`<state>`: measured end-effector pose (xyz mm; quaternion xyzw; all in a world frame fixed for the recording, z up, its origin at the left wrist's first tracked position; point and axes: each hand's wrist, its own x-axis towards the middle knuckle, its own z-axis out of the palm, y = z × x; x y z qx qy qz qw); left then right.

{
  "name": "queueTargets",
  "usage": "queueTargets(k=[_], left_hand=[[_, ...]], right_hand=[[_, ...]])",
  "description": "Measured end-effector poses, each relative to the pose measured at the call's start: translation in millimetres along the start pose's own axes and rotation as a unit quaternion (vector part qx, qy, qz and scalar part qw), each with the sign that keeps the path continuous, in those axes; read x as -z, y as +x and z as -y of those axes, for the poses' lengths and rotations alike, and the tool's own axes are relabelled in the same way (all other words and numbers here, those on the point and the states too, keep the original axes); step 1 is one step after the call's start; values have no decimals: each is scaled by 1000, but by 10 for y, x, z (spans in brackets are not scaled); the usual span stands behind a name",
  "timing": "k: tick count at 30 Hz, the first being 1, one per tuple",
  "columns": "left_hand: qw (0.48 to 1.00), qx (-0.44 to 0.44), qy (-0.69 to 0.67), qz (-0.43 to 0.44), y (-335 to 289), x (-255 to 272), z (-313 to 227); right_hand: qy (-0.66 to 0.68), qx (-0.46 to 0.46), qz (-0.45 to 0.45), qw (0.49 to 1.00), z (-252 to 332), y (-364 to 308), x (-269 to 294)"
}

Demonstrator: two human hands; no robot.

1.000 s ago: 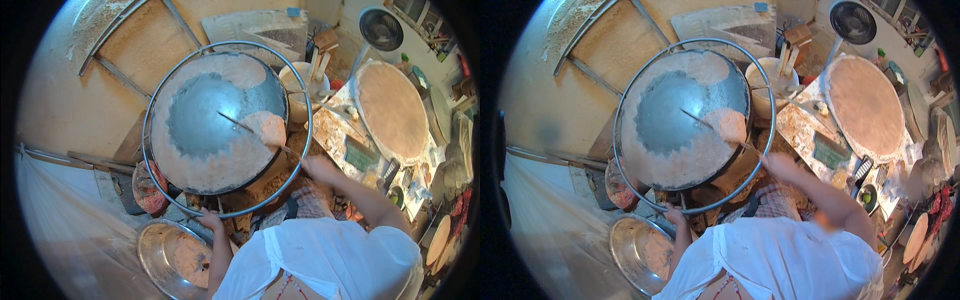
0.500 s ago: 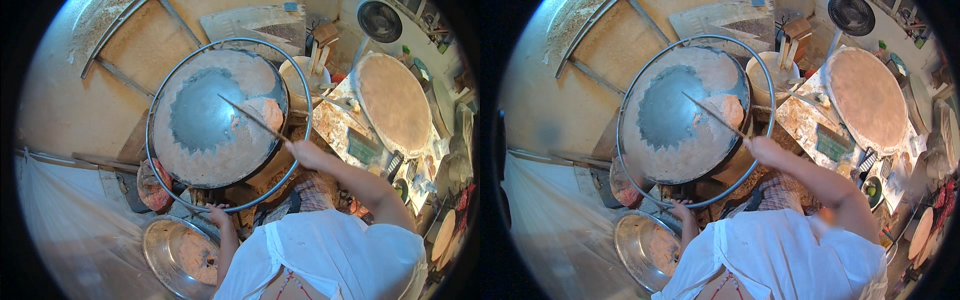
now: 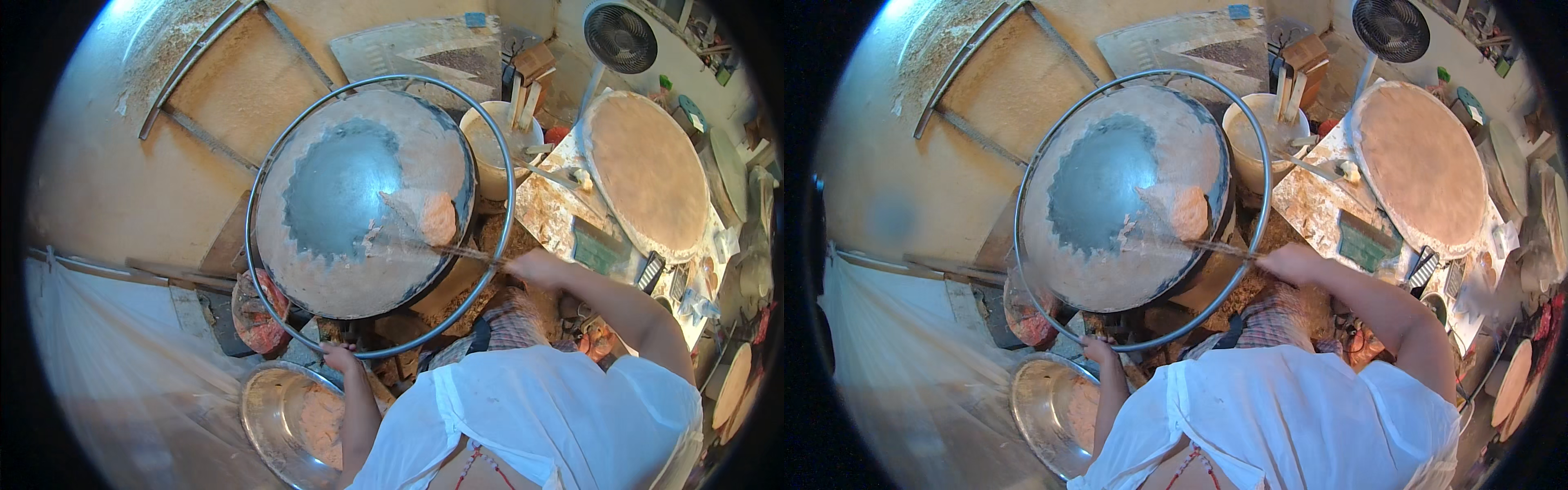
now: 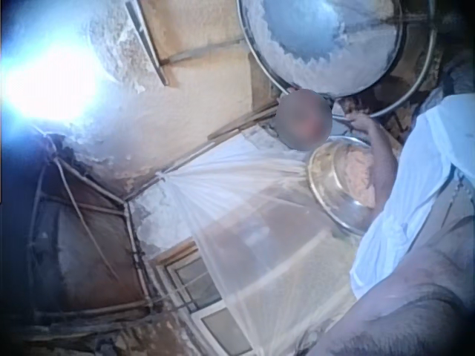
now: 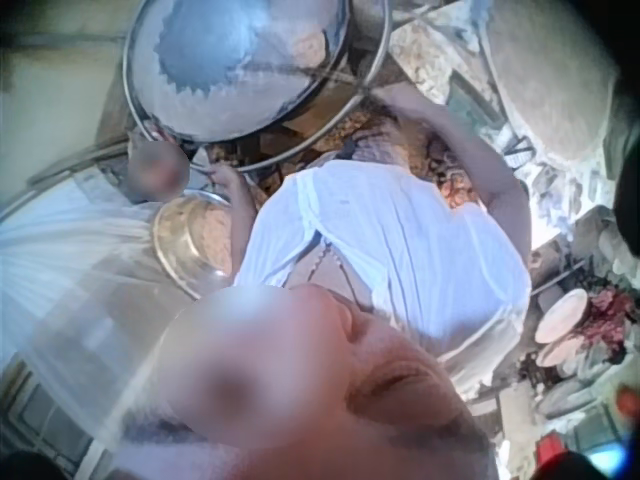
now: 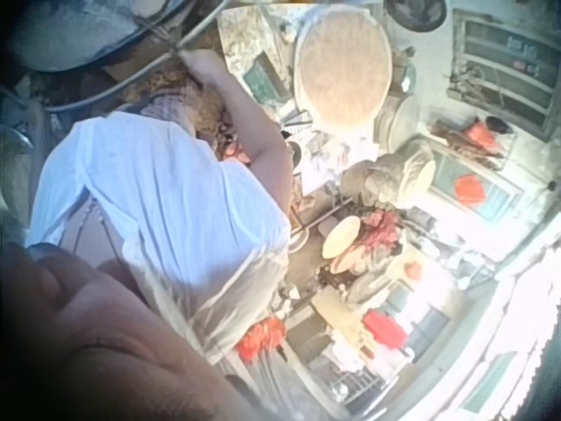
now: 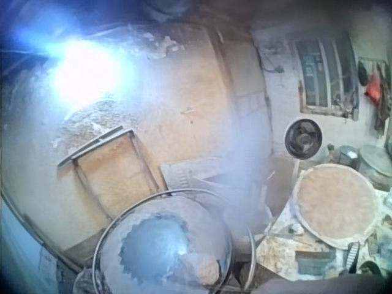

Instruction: The person scoops batter from a metal bowl and spreads it in a circular motion on a large inverted wok-like pan. They use a wooden stick to smooth the batter, then lift the cooked crepe and place it on a nearby surface. The process is repeated with additional batter.

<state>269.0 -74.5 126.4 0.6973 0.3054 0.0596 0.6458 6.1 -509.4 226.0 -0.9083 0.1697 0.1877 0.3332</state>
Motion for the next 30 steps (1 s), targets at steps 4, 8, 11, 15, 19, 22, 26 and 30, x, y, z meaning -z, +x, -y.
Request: queueTargets(k=[4,8,11,15,19,22,26,30], left_hand=[[998,2,55,-44,-101,-100,7],[997,11,61,-51,134,-64,-35],[999,2,31,7,361,19,-33],[999,16,18,46,352,34,-15],[998,-10,53,9,740,99,249],[998,8,59,15,527,-18,31],[999,4,35,19,765,192,83],[998,-12,55,1,591,47,66]], right_hand=[[15,4,-50,999,111,547,324],[82,54,-93,991,1083,769,578],[146,47,-223,963,1055,765,450],[234,-132,-182,946,587,413,67],[166,-132,-122,970,974,112,-650],[142,-91,-102,980,973,292,-583],[141,-62,-132,979,971,324,-188],[170,-115,-103,973,1131,152,-705]])
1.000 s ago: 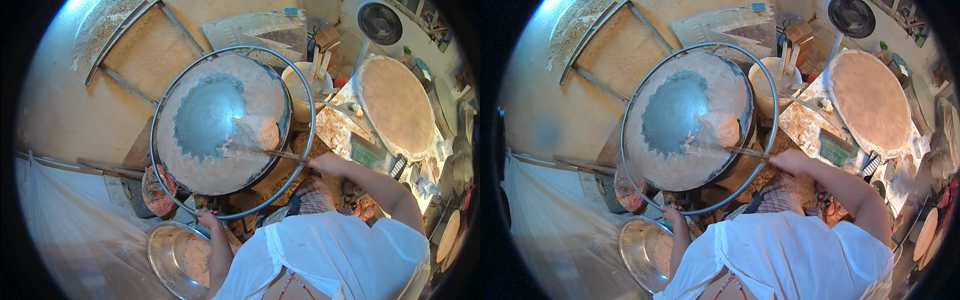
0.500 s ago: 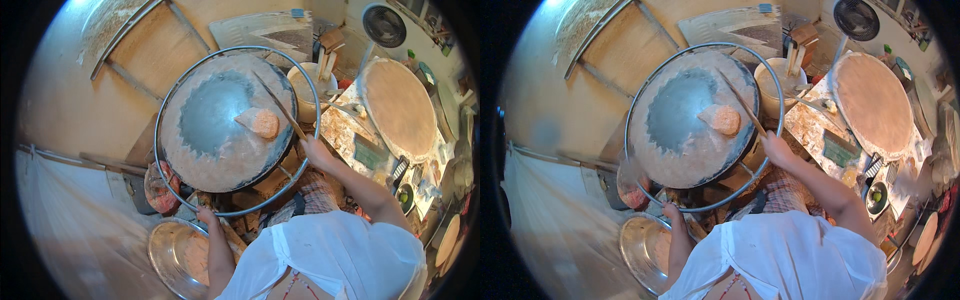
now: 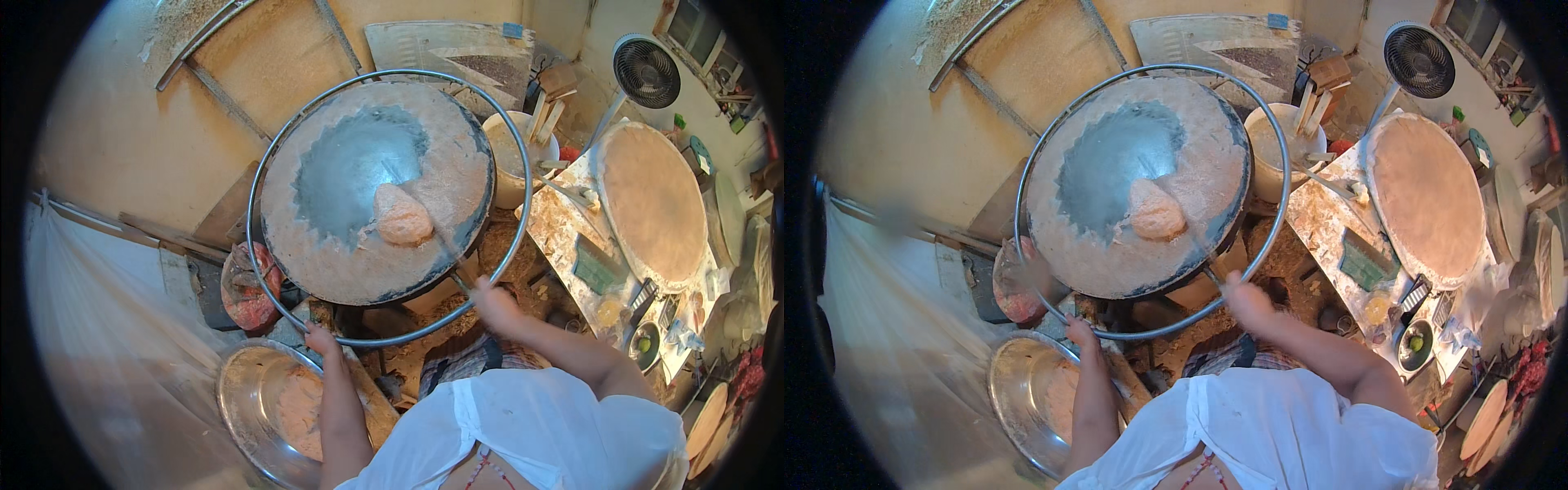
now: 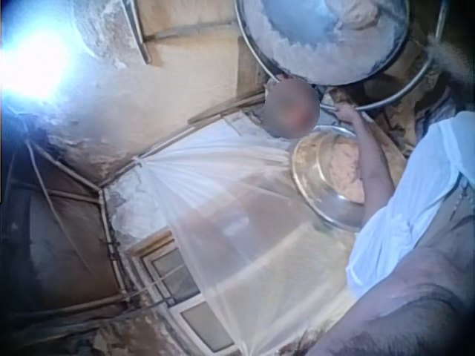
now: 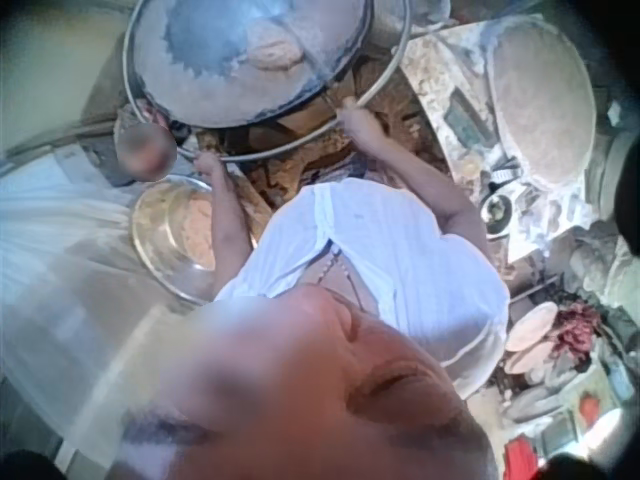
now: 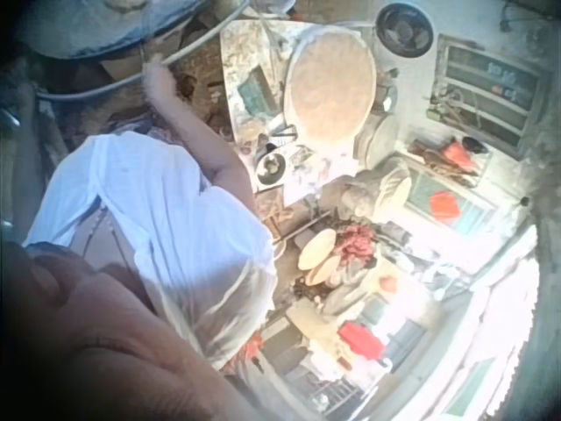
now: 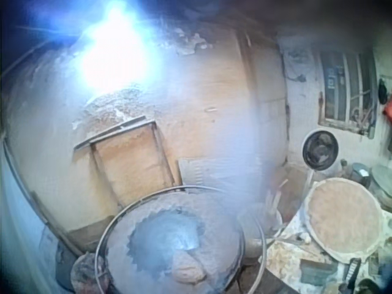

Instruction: The person scoops batter from a metal bowl and spreads it in a circular motion on a large inverted wok-like pan. They use a wooden stick to smooth the batter, then lift the cooked crepe and place it on a nearby surface. The process is repeated with additional batter.

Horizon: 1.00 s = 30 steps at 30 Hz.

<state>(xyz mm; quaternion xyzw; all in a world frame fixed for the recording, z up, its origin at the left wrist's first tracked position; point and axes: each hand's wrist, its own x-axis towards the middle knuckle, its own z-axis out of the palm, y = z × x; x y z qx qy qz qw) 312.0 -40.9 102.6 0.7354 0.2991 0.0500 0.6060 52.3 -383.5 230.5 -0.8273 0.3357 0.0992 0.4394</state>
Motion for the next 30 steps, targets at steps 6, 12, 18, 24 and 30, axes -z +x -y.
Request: queueTargets(k=[6,12,18,24,30], left_hand=[[1000,22,5,2,-269,47,-84],[997,2,27,-77,-640,-91,56],[973,144,-104,148,-1369,128,11],[903,240,-14,355,-1932,121,331],[870,260,-12,418,-1721,510,76]], right_hand=[[-106,110,15,988,299,278,228],[-63,38,75,994,402,-22,-229],[-77,78,0,994,191,170,168],[-77,119,44,989,388,151,-241],[-74,78,-32,994,31,93,35]])
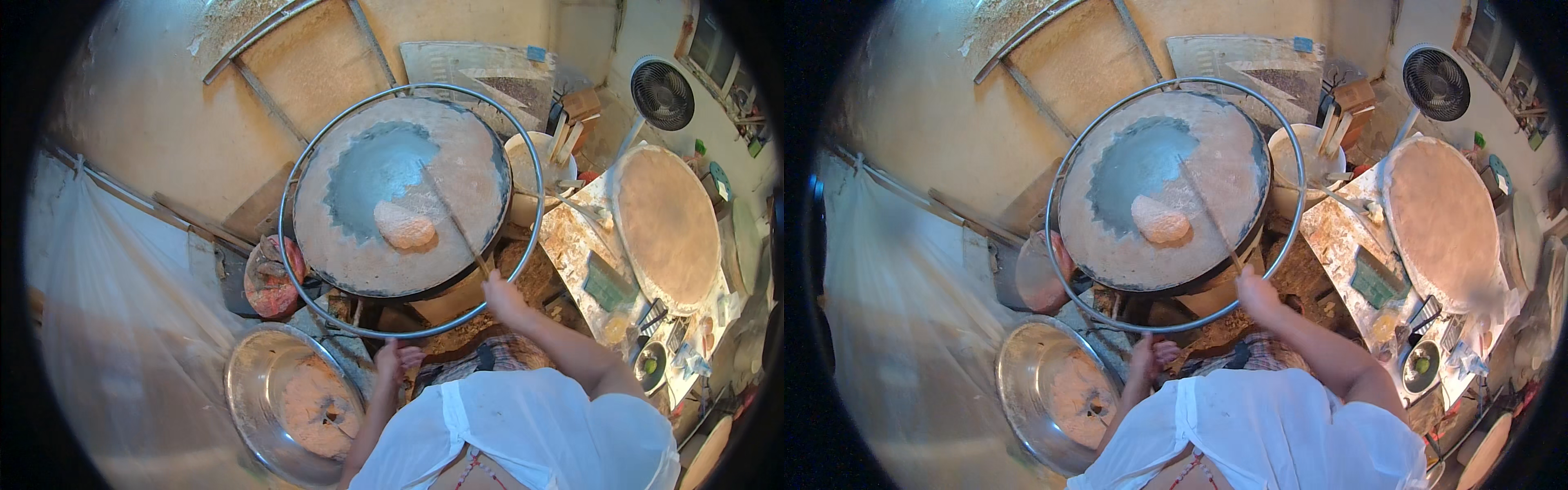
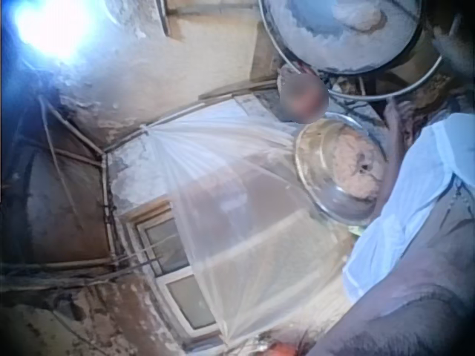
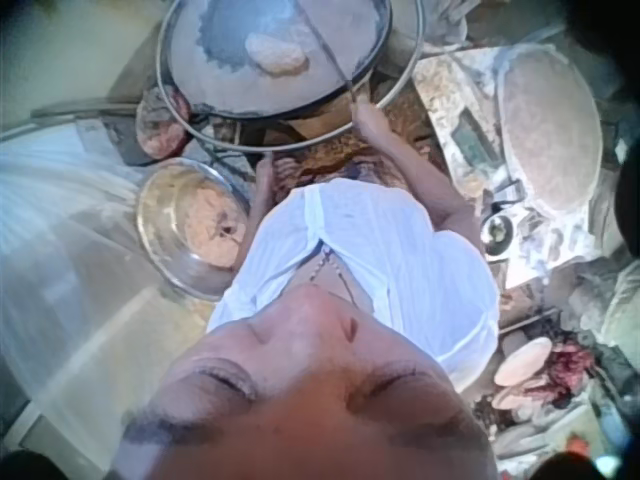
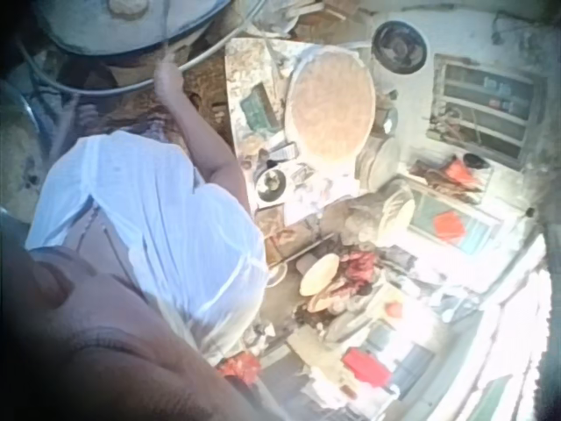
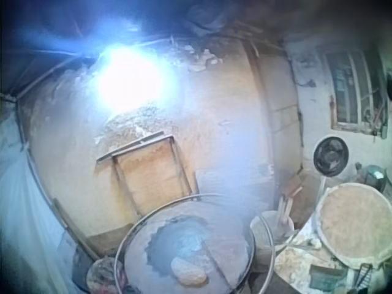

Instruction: The person scoops batter from a metal bowl and spreads it in a circular motion on a large inverted wok-like pan. They use a wooden stick to smooth the batter, then lift the cooked crepe and place it on a nearby surface. The process is repeated with additional batter.

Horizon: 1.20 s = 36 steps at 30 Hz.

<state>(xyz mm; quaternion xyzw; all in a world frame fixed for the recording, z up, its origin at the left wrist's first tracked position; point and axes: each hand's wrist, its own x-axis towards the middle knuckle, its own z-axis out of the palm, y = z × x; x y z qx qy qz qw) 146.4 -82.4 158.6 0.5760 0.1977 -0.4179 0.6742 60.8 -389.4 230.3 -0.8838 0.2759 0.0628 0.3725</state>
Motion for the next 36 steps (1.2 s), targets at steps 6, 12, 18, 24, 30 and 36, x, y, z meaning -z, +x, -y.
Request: queueTargets(k=[6,12,18,24,30,36], left_hand=[[985,-40,-67,-152,321,33,-108],[985,103,48,130,160,-627,89],[953,118,218,176,-58,-576,7],[989,-46,-40,-136,316,198,-104],[995,73,49,57,242,-253,-95],[887,252,35,385,702,-469,303]], right_hand=[[-40,91,50,994,244,55,52],[-18,1,49,999,-76,-203,-187],[-54,62,48,995,-125,3,263],[7,18,67,998,45,-256,-310],[14,-18,5,1000,-293,8,-128],[52,27,66,996,168,-18,-377]])
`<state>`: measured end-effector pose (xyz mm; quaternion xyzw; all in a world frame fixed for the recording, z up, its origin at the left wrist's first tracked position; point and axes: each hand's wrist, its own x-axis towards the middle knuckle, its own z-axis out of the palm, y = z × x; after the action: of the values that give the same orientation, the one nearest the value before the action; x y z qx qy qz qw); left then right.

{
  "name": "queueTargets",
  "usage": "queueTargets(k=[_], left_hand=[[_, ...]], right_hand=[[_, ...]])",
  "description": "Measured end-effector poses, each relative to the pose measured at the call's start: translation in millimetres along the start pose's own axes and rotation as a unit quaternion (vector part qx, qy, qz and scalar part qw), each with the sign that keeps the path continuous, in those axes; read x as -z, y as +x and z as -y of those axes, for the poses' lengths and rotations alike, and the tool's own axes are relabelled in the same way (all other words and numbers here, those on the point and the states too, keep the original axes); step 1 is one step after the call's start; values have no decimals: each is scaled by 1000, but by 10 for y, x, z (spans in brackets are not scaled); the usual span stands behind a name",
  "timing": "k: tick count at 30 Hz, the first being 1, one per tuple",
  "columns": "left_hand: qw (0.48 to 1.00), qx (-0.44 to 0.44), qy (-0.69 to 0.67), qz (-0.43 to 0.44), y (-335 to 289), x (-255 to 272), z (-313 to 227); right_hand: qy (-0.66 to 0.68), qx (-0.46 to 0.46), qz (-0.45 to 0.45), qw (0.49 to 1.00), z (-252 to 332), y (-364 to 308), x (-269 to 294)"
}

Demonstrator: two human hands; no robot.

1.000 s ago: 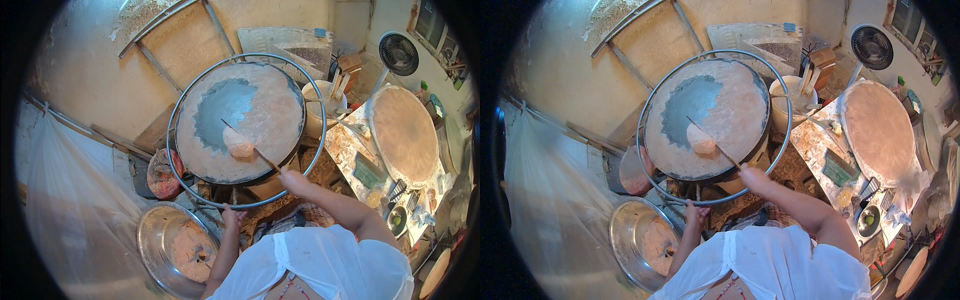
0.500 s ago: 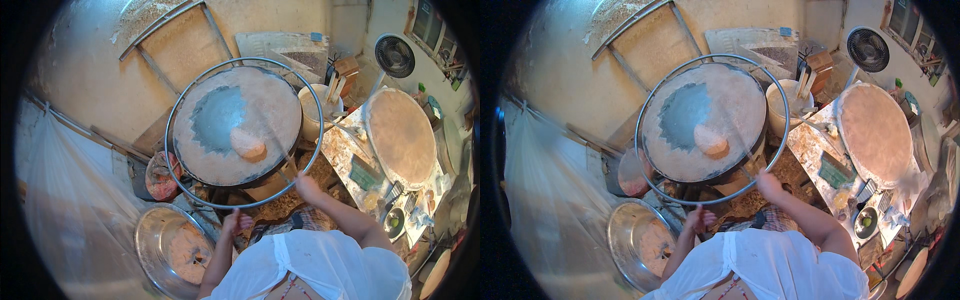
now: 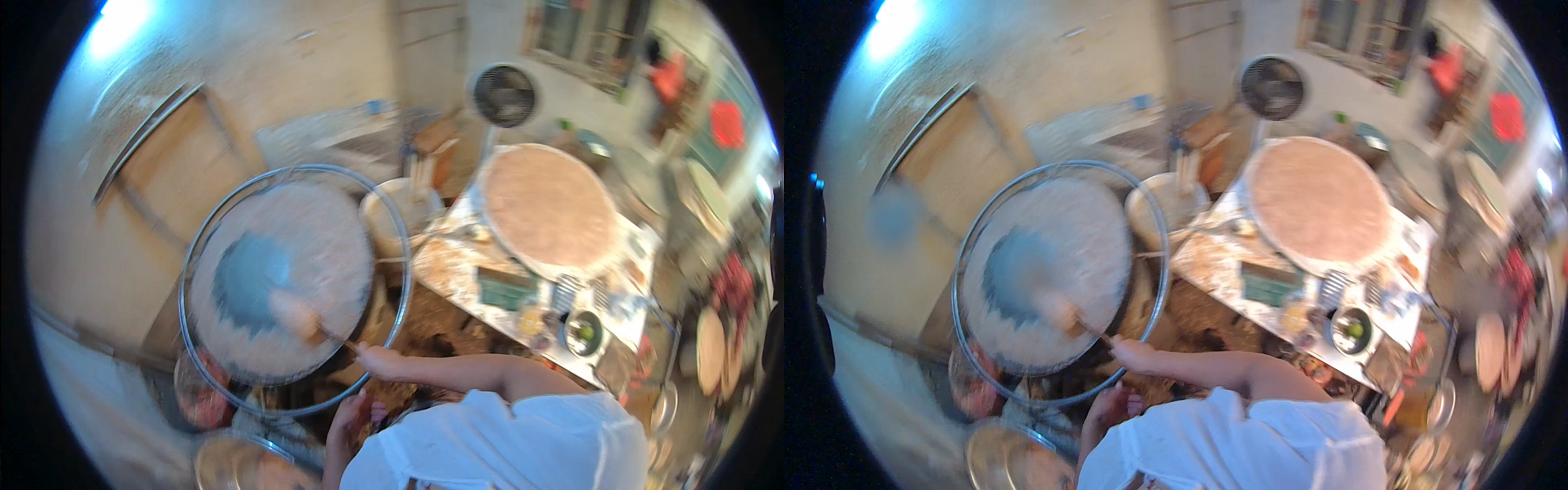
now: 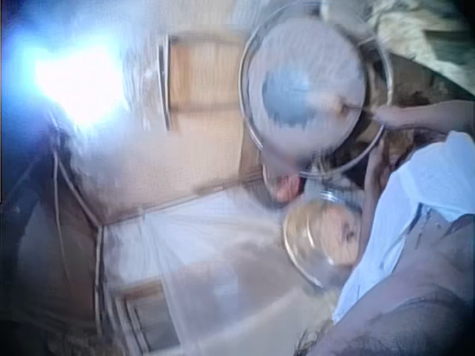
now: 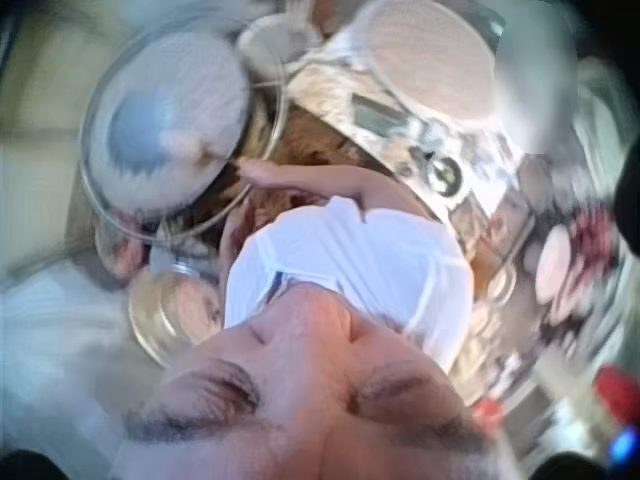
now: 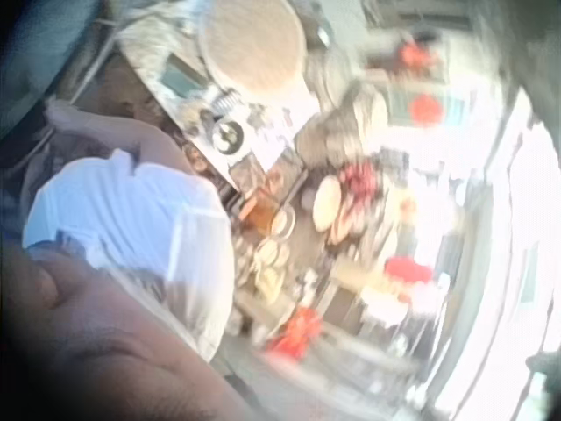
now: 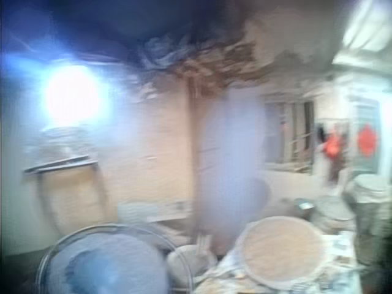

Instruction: The person scoops batter from a metal bowl and spreads it in a circular motion on a large inverted wok-like pan. They use a wooden stick to smooth the batter, then lift the cooked crepe and place it on a nearby surface. The process is repeated with additional batter.

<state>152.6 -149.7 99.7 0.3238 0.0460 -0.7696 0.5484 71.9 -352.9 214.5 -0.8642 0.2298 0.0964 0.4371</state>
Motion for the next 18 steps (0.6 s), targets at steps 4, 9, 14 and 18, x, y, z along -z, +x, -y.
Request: queueTargets(k=[4,9,14,18], left_hand=[[958,-93,155,-223,-626,-394,7],[820,-309,-66,-478,-775,753,-175],[902,-190,-89,-378,-394,1171,-191],[956,-62,18,-286,-167,189,-4]], right_hand=[[42,-15,-69,997,-256,-93,405],[59,27,-48,997,-217,-66,-231],[20,38,-54,998,-438,152,300],[79,-39,-57,995,-373,-210,-188]])
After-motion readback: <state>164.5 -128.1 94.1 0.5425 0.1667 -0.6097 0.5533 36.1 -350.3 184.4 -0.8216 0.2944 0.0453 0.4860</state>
